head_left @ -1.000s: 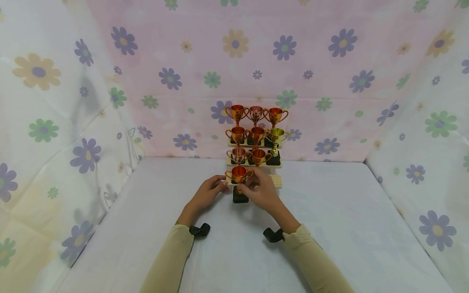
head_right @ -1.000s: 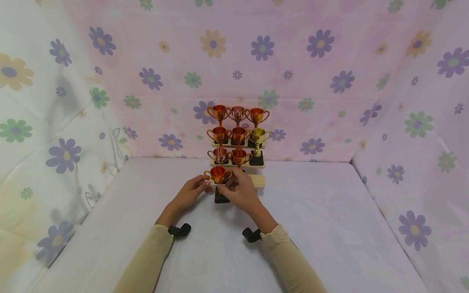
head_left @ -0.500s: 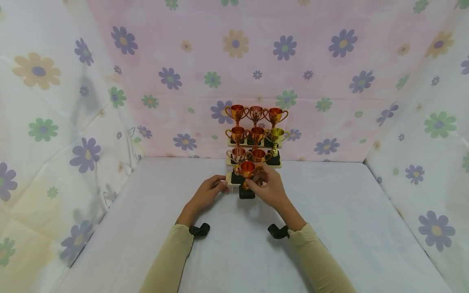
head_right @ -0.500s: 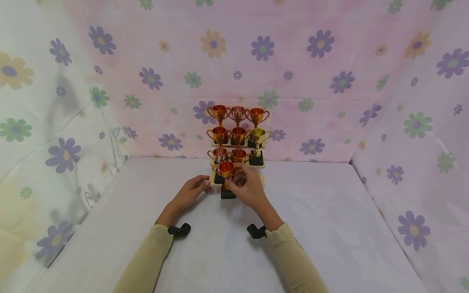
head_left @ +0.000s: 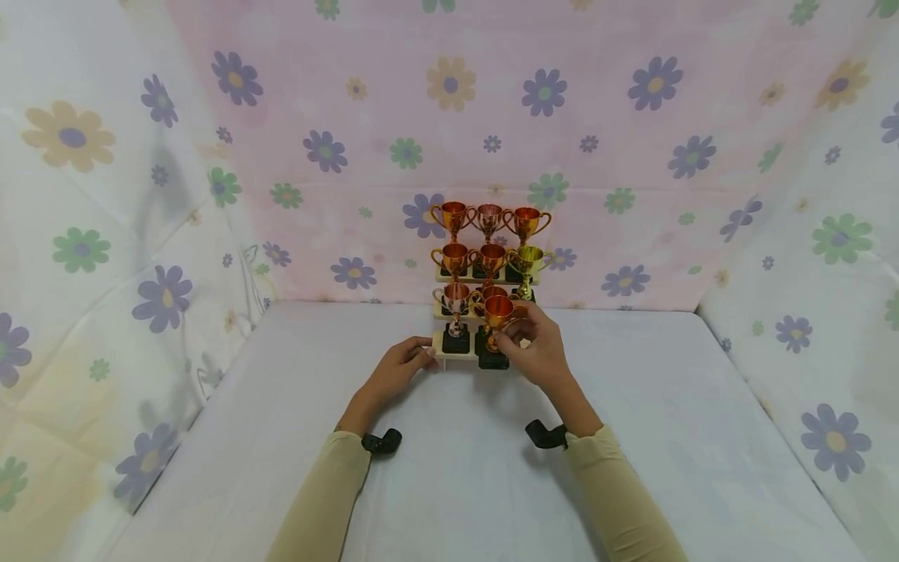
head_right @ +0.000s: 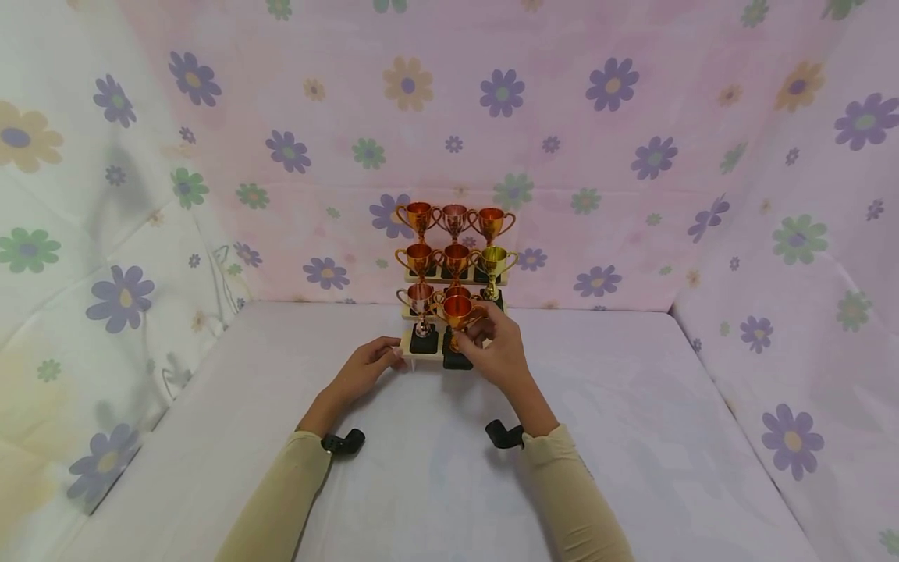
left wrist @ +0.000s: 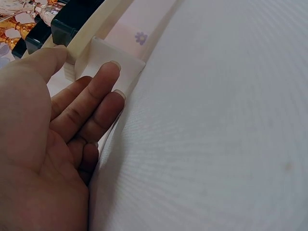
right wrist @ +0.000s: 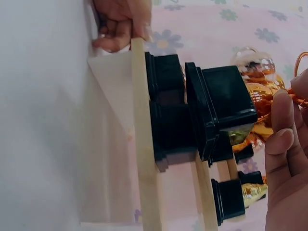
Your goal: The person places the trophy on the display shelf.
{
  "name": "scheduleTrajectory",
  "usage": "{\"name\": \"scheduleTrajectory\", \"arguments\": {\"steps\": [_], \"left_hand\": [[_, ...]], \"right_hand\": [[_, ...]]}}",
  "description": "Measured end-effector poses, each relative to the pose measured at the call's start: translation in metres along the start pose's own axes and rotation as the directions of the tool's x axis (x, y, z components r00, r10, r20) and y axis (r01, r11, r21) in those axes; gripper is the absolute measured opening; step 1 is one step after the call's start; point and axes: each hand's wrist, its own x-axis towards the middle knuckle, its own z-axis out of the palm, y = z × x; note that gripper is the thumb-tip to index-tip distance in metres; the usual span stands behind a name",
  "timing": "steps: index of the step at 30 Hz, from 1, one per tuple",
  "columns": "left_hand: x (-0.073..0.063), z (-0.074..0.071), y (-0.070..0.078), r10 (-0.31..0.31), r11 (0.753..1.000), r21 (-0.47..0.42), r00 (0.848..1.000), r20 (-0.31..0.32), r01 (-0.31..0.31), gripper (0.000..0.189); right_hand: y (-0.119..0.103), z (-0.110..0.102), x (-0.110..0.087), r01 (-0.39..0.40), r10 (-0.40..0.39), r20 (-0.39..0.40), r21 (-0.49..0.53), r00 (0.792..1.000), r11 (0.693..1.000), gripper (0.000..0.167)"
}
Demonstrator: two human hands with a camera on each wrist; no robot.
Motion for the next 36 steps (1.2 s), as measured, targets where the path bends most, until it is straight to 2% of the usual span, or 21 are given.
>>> {"name": "scheduleTrajectory", "arguments": {"steps": [4, 7, 14, 25, 36], "left_hand": [[0.000, 0.000, 0.002, -0.016, 1.000, 0.000, 1.000, 0.006, 0.016, 0.043], [0.000, 0.000, 0.003, -0.013, 1.000, 0.002, 1.000, 0.003, 0.013, 0.043], [0.000, 0.000, 0.002, -0.009, 1.000, 0.003, 1.000, 0.001, 0.009, 0.042], [0.000, 0.000, 0.002, -0.006, 1.000, 0.008, 1.000, 0.003, 0.006, 0.042], [-0.001, 0.000, 0.002, -0.006, 1.000, 0.011, 1.000, 0.000, 0.006, 0.042]], "right_hand": [[-0.019, -0.008, 0.000, 0.026, -0.026, -0.021, 0.017, 0.999, 1.000, 0.038], [-0.023, -0.013, 0.001, 0.038, -0.038, -0.034, 0.019, 0.999, 0.999, 0.035], [-0.019, -0.020, 0.003, 0.028, -0.026, -0.064, 0.030, 0.998, 0.999, 0.040], [-0.016, -0.035, 0.005, 0.008, -0.007, -0.143, 0.006, 0.990, 1.000, 0.037], [-0.006, -0.038, 0.003, -0.055, 0.051, -0.147, -0.018, 0.988, 0.998, 0.037]]}}
